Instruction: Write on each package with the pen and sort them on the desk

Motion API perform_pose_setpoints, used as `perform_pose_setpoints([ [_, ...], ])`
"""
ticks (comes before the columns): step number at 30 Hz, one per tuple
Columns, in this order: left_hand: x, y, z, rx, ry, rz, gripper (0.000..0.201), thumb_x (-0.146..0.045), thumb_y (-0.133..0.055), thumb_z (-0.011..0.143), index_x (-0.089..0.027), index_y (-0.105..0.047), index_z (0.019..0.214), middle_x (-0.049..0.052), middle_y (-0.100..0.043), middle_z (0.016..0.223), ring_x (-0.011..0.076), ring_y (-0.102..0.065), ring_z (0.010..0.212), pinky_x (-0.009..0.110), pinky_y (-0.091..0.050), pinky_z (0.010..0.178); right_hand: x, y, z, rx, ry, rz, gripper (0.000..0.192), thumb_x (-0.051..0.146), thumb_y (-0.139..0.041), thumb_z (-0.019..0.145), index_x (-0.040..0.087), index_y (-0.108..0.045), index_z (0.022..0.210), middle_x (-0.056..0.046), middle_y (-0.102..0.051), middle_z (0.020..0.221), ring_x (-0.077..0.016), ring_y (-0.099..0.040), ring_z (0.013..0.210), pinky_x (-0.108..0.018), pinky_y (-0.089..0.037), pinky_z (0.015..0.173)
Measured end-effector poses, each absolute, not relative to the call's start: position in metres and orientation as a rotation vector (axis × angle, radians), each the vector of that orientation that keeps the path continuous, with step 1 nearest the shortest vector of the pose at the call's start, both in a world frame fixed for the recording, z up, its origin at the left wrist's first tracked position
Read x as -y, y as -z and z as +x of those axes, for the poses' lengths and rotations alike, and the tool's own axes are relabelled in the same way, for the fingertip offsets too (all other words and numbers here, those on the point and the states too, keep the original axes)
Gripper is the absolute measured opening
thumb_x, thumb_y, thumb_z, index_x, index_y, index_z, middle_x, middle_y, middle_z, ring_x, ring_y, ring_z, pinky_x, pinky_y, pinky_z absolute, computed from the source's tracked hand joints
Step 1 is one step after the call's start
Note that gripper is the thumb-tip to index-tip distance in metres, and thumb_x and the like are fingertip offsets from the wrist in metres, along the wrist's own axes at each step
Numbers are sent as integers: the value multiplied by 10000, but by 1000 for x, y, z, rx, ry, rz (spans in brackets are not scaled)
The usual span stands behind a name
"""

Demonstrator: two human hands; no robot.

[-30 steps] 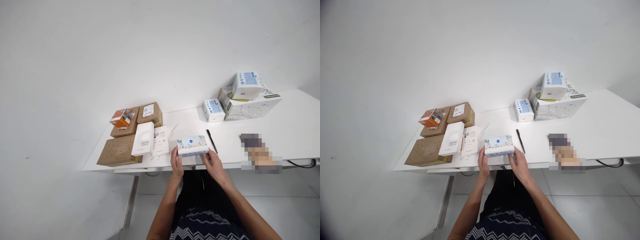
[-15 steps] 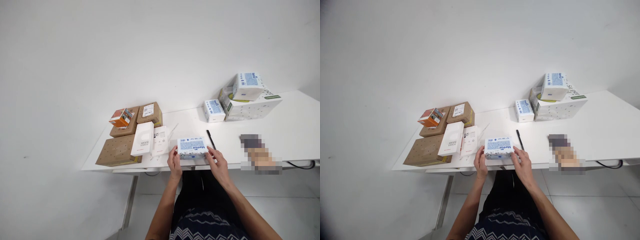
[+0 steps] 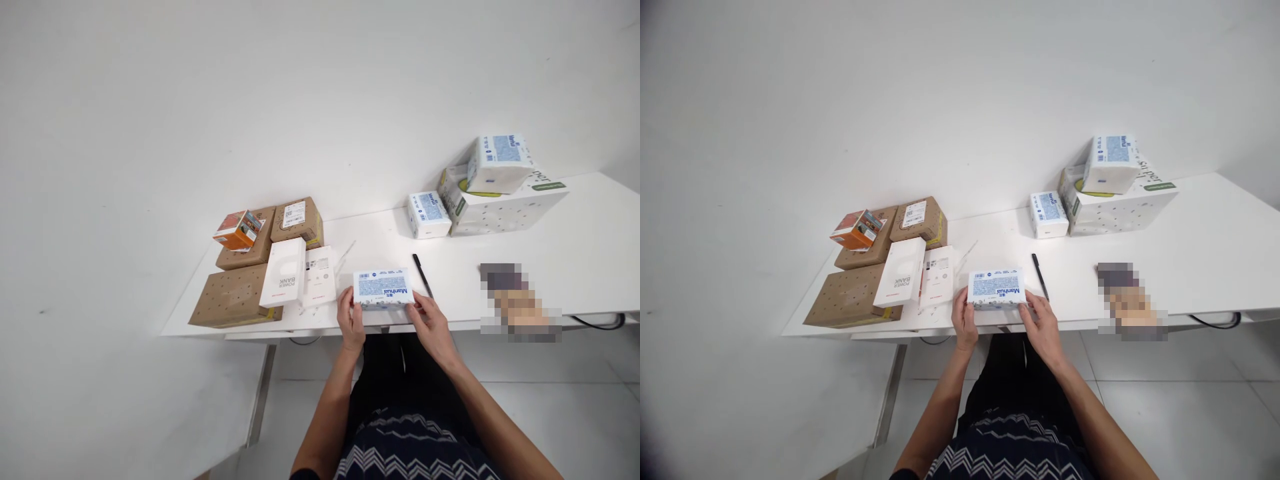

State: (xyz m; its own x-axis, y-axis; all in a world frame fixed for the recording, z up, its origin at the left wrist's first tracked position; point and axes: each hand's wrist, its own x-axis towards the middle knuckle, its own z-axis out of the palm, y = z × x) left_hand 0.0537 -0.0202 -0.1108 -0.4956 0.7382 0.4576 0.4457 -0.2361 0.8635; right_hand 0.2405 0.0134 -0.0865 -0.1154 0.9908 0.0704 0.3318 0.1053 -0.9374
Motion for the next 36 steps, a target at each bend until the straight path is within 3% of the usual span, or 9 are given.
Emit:
perform_pose_setpoints([
  [10,23,113,52,-1709,-1762,1439,411,-383,-433,918,-170,-528,1257,140,-601,1197,251,-575,1091,418,-484,920,-16,87,241,1579,-1034,-1346,457,482,-479,892,228,-580,1258,-89,-586,1054,-189,-566,840,-311,-518,642],
  [21,28,122,51,-1682,-1932,1444,467,-464,-487,874,-155,-596,1206,126,-658,1042,252,-620,980,402,-533,819,-25,64,239,1457,-878,-1323,407,486,-543,856,211,-663,1131,-35,-603,810,-160,-537,704,-322,-497,662],
  [30,19,119,50,-1755,-1797,1583,449,-357,-464,907,-182,-484,1320,135,-603,1129,226,-583,977,372,-512,803,-43,63,237,1425,-962,-1379,431,501,-553,840,185,-678,1105,-77,-682,965,-194,-603,813,-339,-499,723],
  [36,12,115,52,-1801,-1671,1741,475,-282,-433,922,-204,-387,1389,132,-568,1125,188,-562,909,341,-506,775,-66,67,252,1646,-793,-1407,388,450,-469,893,187,-679,1084,-95,-675,1037,-206,-623,853,-348,-494,772],
])
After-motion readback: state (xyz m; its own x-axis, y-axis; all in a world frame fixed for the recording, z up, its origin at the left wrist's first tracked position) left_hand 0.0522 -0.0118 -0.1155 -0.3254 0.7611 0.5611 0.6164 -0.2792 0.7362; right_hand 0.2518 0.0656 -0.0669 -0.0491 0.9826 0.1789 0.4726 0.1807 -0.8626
